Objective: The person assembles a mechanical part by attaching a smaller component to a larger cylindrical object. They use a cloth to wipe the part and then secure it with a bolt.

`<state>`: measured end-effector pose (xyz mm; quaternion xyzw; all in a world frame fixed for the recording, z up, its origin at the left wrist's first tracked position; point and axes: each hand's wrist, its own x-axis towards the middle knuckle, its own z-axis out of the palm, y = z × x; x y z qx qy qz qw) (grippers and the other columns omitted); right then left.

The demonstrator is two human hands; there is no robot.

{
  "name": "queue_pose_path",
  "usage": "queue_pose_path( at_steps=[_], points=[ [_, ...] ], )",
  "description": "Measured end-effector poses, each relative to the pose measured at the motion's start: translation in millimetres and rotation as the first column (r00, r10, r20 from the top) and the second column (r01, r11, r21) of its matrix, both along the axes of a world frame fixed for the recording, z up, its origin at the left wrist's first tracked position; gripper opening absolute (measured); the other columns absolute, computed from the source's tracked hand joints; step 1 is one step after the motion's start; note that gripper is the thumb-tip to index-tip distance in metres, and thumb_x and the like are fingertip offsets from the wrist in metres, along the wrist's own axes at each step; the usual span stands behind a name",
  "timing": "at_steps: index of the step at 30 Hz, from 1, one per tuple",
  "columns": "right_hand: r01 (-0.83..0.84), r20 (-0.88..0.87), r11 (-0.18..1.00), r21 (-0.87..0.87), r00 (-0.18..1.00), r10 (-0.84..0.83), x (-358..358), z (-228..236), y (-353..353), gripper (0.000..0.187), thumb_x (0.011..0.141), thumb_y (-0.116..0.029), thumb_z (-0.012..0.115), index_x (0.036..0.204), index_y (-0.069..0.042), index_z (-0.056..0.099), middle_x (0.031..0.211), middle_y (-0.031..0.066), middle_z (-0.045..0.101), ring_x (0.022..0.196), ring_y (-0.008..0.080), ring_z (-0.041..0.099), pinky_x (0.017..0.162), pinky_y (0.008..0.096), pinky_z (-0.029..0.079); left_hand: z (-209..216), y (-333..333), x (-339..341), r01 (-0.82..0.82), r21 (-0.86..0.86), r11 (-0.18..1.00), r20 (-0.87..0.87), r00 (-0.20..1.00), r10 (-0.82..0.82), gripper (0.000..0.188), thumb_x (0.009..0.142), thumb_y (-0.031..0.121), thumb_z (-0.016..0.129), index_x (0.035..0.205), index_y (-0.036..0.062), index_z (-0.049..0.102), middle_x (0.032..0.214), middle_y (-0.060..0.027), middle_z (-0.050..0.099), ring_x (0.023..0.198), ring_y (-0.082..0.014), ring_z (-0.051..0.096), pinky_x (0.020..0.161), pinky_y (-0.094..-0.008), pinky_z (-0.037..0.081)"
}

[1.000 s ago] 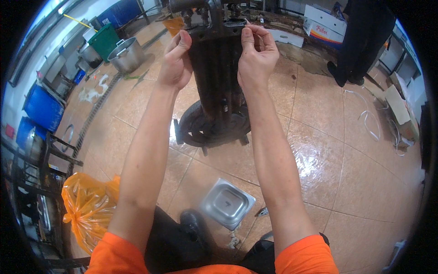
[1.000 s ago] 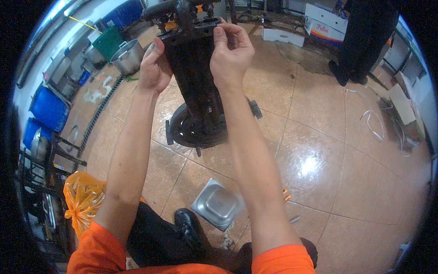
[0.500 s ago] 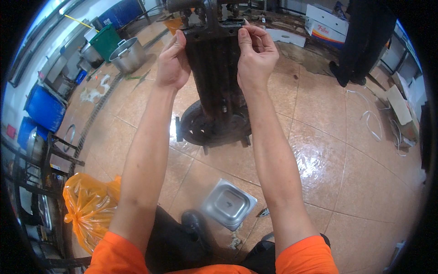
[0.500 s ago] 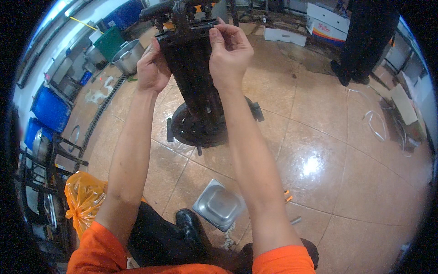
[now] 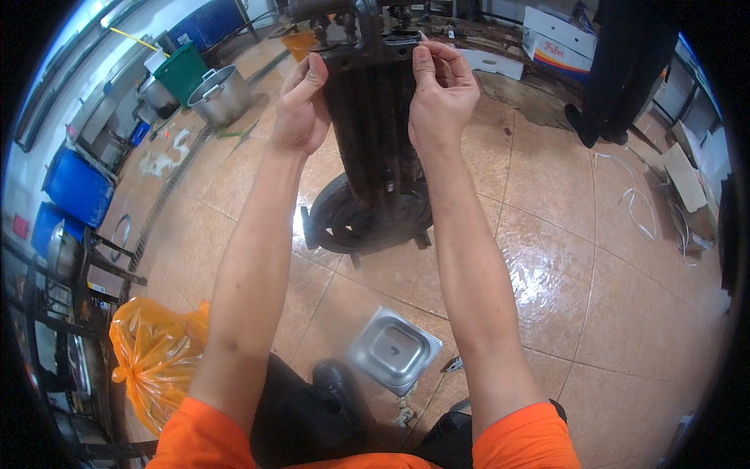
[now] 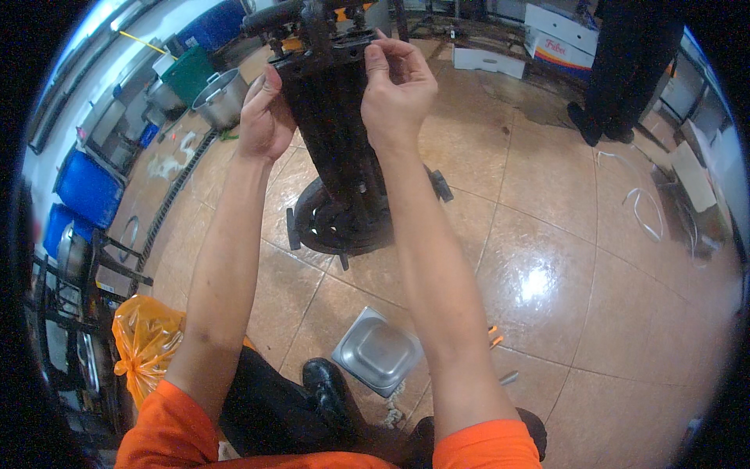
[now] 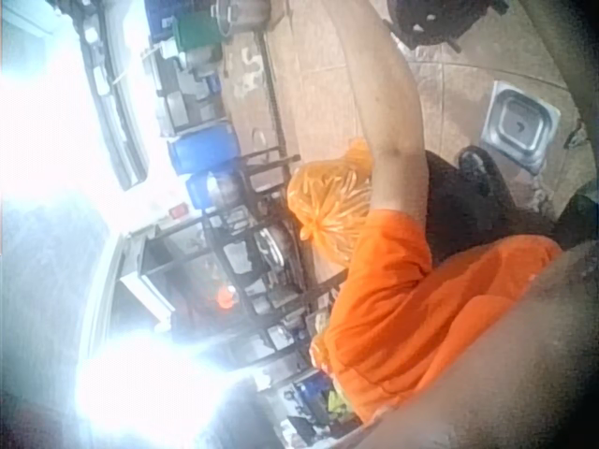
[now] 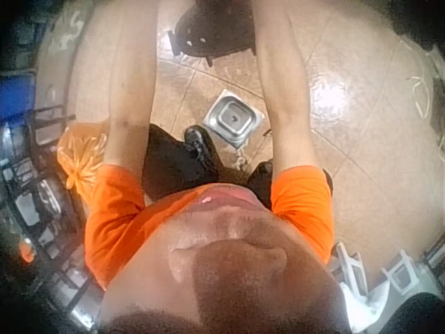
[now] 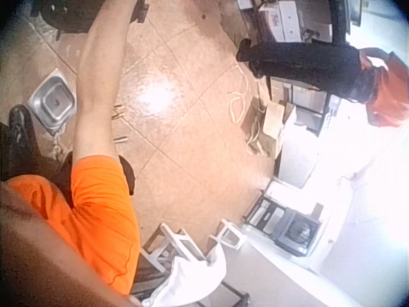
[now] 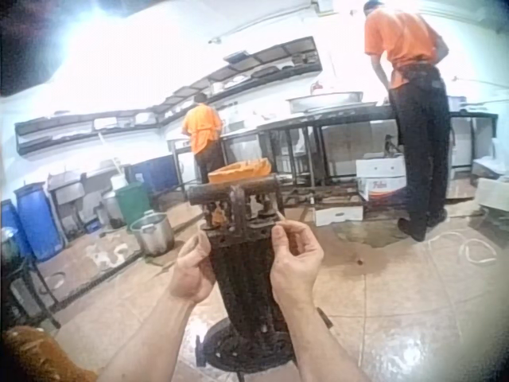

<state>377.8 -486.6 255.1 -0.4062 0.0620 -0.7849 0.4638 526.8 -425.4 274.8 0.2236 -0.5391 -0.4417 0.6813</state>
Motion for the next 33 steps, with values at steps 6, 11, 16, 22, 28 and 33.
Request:
queue_pose_path(
  at_steps=[6, 11, 16, 22, 28, 33],
  points=[
    [0.005, -0.014, 1.000, -0.012, 1.000, -0.005, 1.1, -1.2, 1.8, 0.010, 0.088, 0.000, 0.070, 0.095, 0.003, 0.065, 0.108, 0.0143, 0.068, 0.094, 0.0142, 0.064, 0.086, 0.0246, 0.051, 0.6, 2.0, 2.6, -0.012, 0.026, 1.000, -0.028, 1.000, 0.012, 0.042, 0.102, 0.033, 0.048, 0.131, 0.0029, 0.054, 0.130, -0.0082, 0.060, 0.122, -0.0224, 0.053, 0.106, -0.0381, 0.039],
    [-0.025, -0.006, 0.999, -0.022, 1.000, 0.025, 3.7, 0.0, 3.5, 0.008, 0.088, 0.000, 0.069, 0.095, 0.003, 0.065, 0.110, 0.0152, 0.068, 0.100, 0.0154, 0.063, 0.088, 0.0251, 0.050, 0.8, 3.3, 6.3, -0.007, 0.018, 1.000, -0.024, 1.000, 0.008, 0.041, 0.103, 0.031, 0.047, 0.131, 0.0025, 0.054, 0.130, -0.0084, 0.060, 0.122, -0.0223, 0.054, 0.105, -0.0378, 0.040],
    [0.010, -0.016, 1.000, -0.018, 1.000, -0.010, 4.1, 0.5, 1.4, 0.008, 0.088, 0.000, 0.070, 0.094, 0.003, 0.065, 0.109, 0.0148, 0.068, 0.097, 0.0147, 0.063, 0.086, 0.0253, 0.051, 1.5, 2.0, 0.0, -0.045, 0.013, 0.999, -0.060, 0.997, 0.046, 0.041, 0.103, 0.034, 0.044, 0.126, 0.0020, 0.056, 0.128, -0.0105, 0.061, 0.121, -0.0248, 0.054, 0.105, -0.0409, 0.039],
    [0.045, -0.033, 0.999, -0.014, 0.998, -0.045, 7.8, 0.8, 0.0, 0.010, 0.087, -0.001, 0.071, 0.094, 0.003, 0.065, 0.111, 0.0157, 0.068, 0.094, 0.0140, 0.063, 0.084, 0.0251, 0.050, 1.2, -2.9, -13.4, -0.150, -0.058, 0.987, -0.090, 0.985, 0.145, 0.036, 0.105, 0.027, 0.037, 0.123, 0.0034, 0.056, 0.122, -0.0079, 0.062, 0.114, -0.0188, 0.057, 0.102, -0.0342, 0.041],
    [0.058, -0.038, 0.998, -0.033, 0.997, -0.060, 12.7, 1.7, 6.6, 0.011, 0.087, 0.000, 0.070, 0.095, 0.004, 0.064, 0.112, 0.0173, 0.067, 0.095, 0.0140, 0.063, 0.083, 0.0241, 0.051, -0.2, -4.9, -12.2, -0.222, -0.081, 0.972, -0.067, 0.974, 0.217, 0.037, 0.105, 0.030, 0.037, 0.120, 0.0039, 0.058, 0.120, -0.0067, 0.063, 0.111, -0.0167, 0.057, 0.101, -0.0337, 0.041],
    [0.077, -0.057, 0.997, -0.031, 0.995, -0.079, 13.1, 2.7, 9.6, 0.010, 0.087, 0.000, 0.070, 0.095, 0.004, 0.065, 0.111, 0.0175, 0.067, 0.097, 0.0149, 0.064, 0.084, 0.0246, 0.051, -4.9, -10.7, -3.5, -0.284, -0.063, 0.957, -0.041, 0.959, 0.282, 0.040, 0.105, 0.035, 0.039, 0.118, 0.0024, 0.058, 0.119, -0.0053, 0.062, 0.109, -0.0146, 0.055, 0.101, -0.0309, 0.039]
  ],
)
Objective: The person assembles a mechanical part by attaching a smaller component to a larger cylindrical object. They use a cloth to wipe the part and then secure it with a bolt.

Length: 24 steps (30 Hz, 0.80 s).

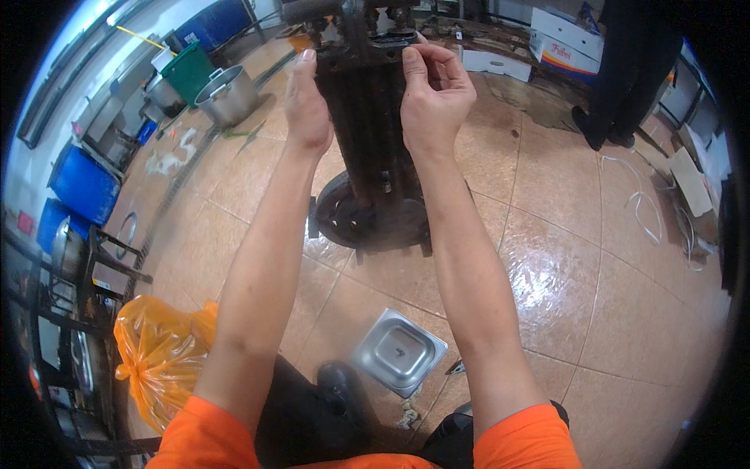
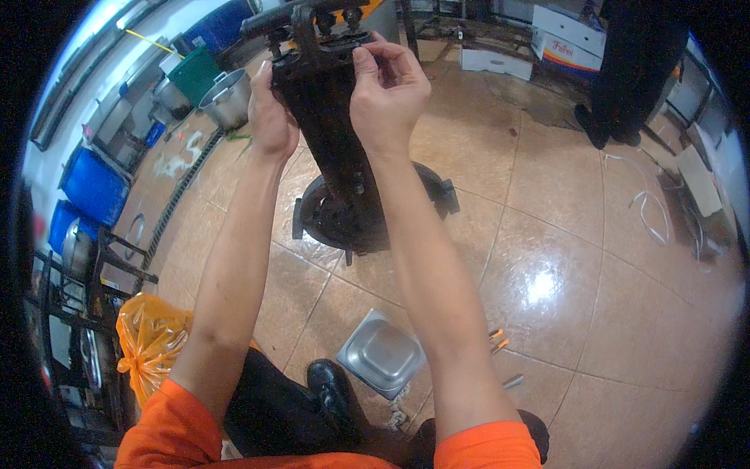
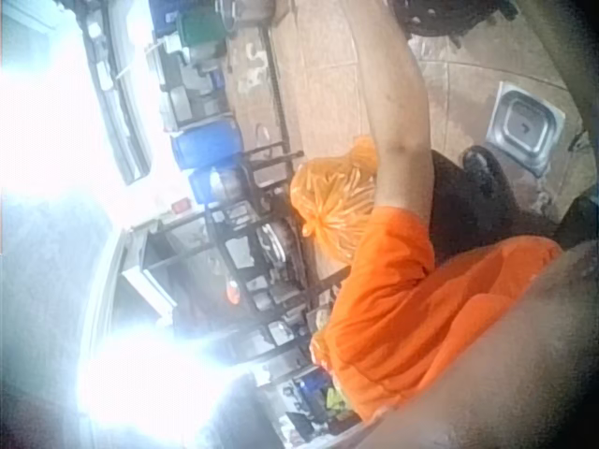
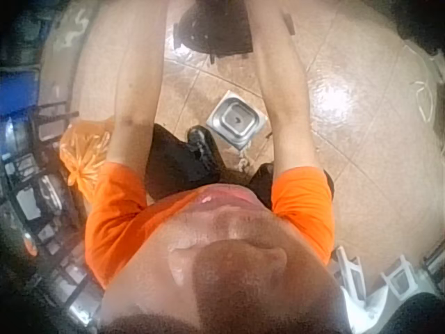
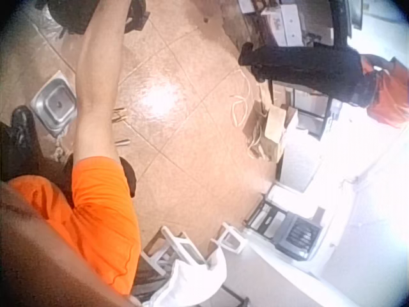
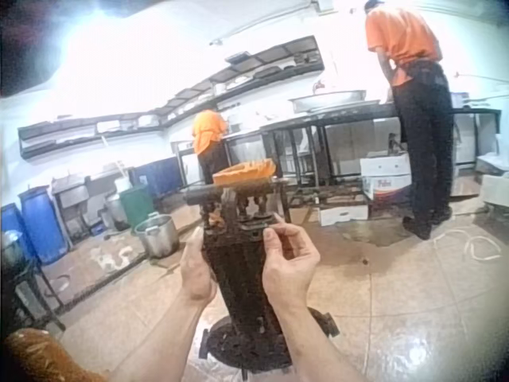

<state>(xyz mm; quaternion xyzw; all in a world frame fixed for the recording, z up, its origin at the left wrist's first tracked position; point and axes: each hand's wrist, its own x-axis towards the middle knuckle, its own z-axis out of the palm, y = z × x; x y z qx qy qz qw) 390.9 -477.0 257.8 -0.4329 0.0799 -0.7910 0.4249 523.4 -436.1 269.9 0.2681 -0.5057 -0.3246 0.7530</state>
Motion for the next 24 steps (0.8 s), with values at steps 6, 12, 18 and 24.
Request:
queue_pose_path(
  at_steps=[6, 12, 18, 24],
  points=[
    [0.015, -0.001, 1.000, -0.004, 1.000, -0.015, 0.9, -0.7, -4.1, 0.009, 0.088, 0.000, 0.069, 0.094, 0.004, 0.065, 0.110, 0.0177, 0.068, 0.098, 0.0161, 0.064, 0.087, 0.0256, 0.051, -9.3, -12.2, 8.0, -0.176, -0.017, 0.984, 0.068, 0.982, 0.176, 0.048, 0.104, 0.043, 0.042, 0.120, -0.0001, 0.058, 0.118, -0.0024, 0.058, 0.110, -0.0107, 0.048, 0.101, -0.0265, 0.034],
    [-0.010, 0.026, 1.000, -0.004, 1.000, 0.010, 0.0, -0.8, -3.9, 0.009, 0.088, 0.000, 0.069, 0.095, 0.005, 0.065, 0.111, 0.0188, 0.067, 0.099, 0.0164, 0.064, 0.087, 0.0260, 0.051, -9.0, -11.9, 6.8, -0.196, -0.009, 0.981, 0.088, 0.977, 0.196, 0.051, 0.104, 0.044, 0.041, 0.121, -0.0012, 0.057, 0.121, -0.0039, 0.057, 0.112, -0.0115, 0.047, 0.103, -0.0267, 0.033],
    [-0.013, 0.024, 1.000, -0.008, 1.000, 0.013, 0.8, -1.8, -3.4, 0.010, 0.087, 0.000, 0.069, 0.095, 0.005, 0.065, 0.113, 0.0195, 0.067, 0.098, 0.0158, 0.064, 0.085, 0.0256, 0.051, -6.8, -10.2, 6.6, -0.122, 0.001, 0.993, 0.061, 0.991, 0.122, 0.048, 0.105, 0.040, 0.039, 0.124, -0.0006, 0.055, 0.124, -0.0045, 0.057, 0.115, -0.0130, 0.048, 0.105, -0.0275, 0.032],
    [-0.006, 0.020, 1.000, -0.014, 1.000, 0.006, 0.2, -2.1, -2.7, 0.010, 0.088, -0.001, 0.069, 0.094, 0.005, 0.065, 0.113, 0.0192, 0.067, 0.097, 0.0155, 0.064, 0.086, 0.0258, 0.052, -6.4, -9.3, 6.3, -0.138, -0.024, 0.990, 0.121, 0.983, 0.140, 0.043, 0.103, 0.044, 0.039, 0.120, 0.0082, 0.057, 0.119, -0.0058, 0.063, 0.112, -0.0196, 0.059, 0.099, -0.0367, 0.046]
  ],
)
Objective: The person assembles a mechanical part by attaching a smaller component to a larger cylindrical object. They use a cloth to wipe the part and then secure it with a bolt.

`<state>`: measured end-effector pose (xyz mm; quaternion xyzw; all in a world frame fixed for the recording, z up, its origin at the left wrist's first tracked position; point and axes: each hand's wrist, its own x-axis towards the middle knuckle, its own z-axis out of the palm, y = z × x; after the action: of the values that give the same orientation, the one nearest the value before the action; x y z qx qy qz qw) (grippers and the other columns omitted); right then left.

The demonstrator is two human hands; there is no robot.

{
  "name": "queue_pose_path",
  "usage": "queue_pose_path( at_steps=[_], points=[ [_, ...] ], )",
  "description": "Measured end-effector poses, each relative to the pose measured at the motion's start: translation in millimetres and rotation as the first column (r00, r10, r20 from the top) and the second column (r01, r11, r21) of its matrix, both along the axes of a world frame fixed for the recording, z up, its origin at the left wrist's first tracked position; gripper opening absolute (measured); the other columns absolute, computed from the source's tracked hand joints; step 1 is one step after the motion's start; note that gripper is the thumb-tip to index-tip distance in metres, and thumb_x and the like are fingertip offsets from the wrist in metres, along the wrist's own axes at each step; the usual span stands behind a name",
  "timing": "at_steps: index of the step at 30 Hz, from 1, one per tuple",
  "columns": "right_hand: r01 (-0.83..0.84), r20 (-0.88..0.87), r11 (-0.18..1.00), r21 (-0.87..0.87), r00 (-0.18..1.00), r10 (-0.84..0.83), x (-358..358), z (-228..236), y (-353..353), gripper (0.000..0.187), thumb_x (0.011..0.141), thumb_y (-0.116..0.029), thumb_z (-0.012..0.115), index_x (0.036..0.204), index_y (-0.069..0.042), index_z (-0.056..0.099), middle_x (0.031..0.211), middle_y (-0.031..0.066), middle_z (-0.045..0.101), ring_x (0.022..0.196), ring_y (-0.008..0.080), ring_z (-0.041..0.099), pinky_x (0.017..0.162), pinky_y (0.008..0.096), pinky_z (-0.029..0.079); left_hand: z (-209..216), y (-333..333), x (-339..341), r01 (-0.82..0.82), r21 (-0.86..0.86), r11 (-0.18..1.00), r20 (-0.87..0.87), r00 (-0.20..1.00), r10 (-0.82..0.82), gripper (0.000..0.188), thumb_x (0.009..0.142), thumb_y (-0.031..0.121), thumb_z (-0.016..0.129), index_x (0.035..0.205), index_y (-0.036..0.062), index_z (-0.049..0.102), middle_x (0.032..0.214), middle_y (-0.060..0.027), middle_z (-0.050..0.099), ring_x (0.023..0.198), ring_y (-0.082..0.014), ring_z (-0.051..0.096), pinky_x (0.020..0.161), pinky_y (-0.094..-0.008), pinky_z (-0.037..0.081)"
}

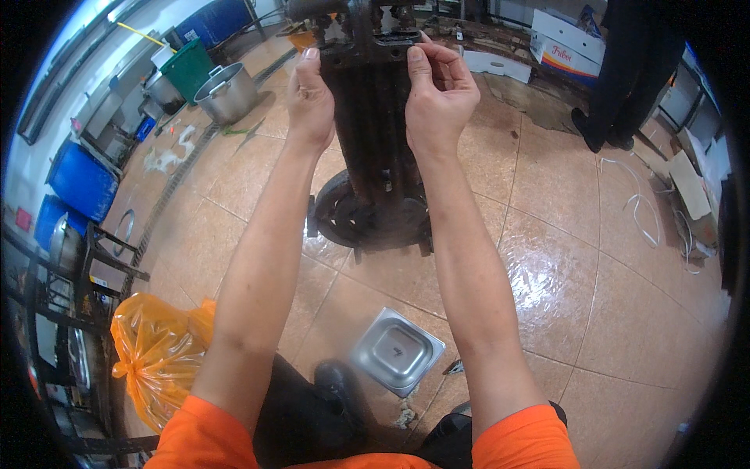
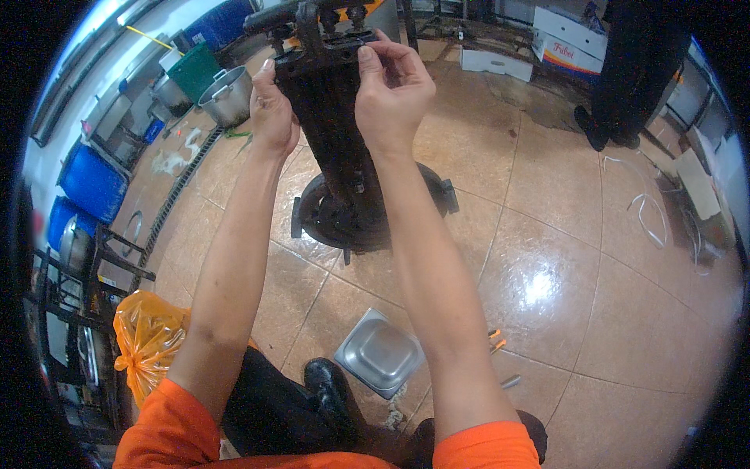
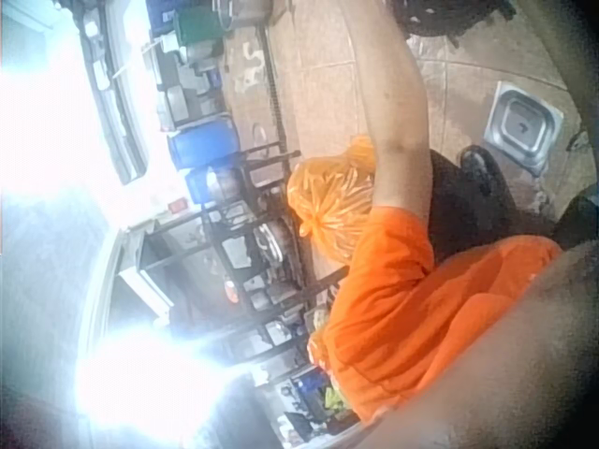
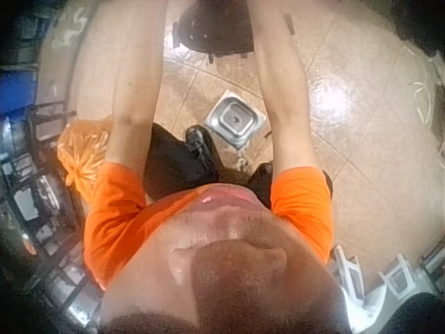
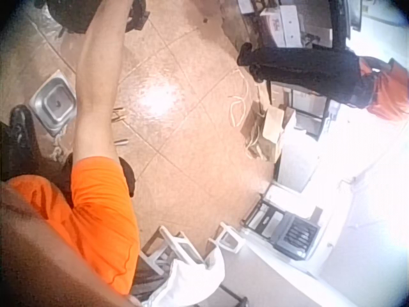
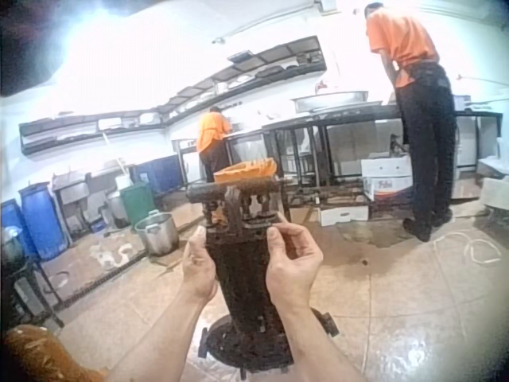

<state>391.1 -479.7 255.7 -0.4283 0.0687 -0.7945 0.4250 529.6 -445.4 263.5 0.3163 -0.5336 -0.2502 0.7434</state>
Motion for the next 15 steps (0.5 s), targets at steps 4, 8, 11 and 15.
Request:
queue_pose_path(
  at_steps=[4, 8, 11, 15],
  points=[
    [0.004, 0.010, 1.000, 0.001, 1.000, -0.004, -0.3, 0.7, 0.7, 0.009, 0.089, -0.001, 0.069, 0.096, 0.004, 0.066, 0.103, 0.0126, 0.068, 0.092, 0.0122, 0.063, 0.082, 0.0223, 0.051, 0.6, -0.6, -0.7, 0.037, -0.010, 0.999, 0.012, 0.999, -0.037, 0.044, 0.103, 0.043, 0.038, 0.119, 0.0075, 0.057, 0.118, -0.0059, 0.064, 0.111, -0.0196, 0.059, 0.098, -0.0370, 0.046],
    [0.025, -0.011, 1.000, -0.002, 1.000, -0.025, 0.2, 0.9, -0.5, 0.008, 0.089, -0.001, 0.069, 0.097, 0.002, 0.066, 0.096, 0.0078, 0.068, 0.088, 0.0099, 0.062, 0.079, 0.0202, 0.050, -0.8, -3.0, 3.9, 0.028, 0.000, 1.000, 0.025, 0.999, -0.028, 0.045, 0.102, 0.044, 0.040, 0.120, 0.0067, 0.057, 0.119, -0.0059, 0.064, 0.112, -0.0194, 0.059, 0.098, -0.0374, 0.046],
    [0.020, 0.008, 1.000, -0.004, 1.000, -0.020, 1.1, -0.1, -1.3, 0.009, 0.089, -0.001, 0.069, 0.097, 0.002, 0.066, 0.093, 0.0068, 0.068, 0.086, 0.0097, 0.062, 0.078, 0.0203, 0.050, 0.4, -3.1, 1.0, 0.038, -0.016, 0.999, -0.013, 0.999, -0.038, 0.040, 0.104, 0.037, 0.041, 0.117, 0.0036, 0.057, 0.115, -0.0032, 0.062, 0.106, -0.0140, 0.055, 0.096, -0.0307, 0.041],
    [0.030, -0.043, 0.999, 0.032, 0.999, -0.029, -4.1, 0.0, 2.6, 0.009, 0.088, 0.000, 0.068, 0.095, 0.006, 0.064, 0.115, 0.0197, 0.066, 0.099, 0.0171, 0.064, 0.086, 0.0268, 0.052, 1.6, 6.1, -10.1, -0.018, -0.030, 0.999, 0.124, 0.992, 0.022, 0.037, 0.104, 0.033, 0.042, 0.118, 0.0020, 0.056, 0.113, -0.0016, 0.059, 0.105, -0.0113, 0.051, 0.097, -0.0269, 0.038]
  ],
)
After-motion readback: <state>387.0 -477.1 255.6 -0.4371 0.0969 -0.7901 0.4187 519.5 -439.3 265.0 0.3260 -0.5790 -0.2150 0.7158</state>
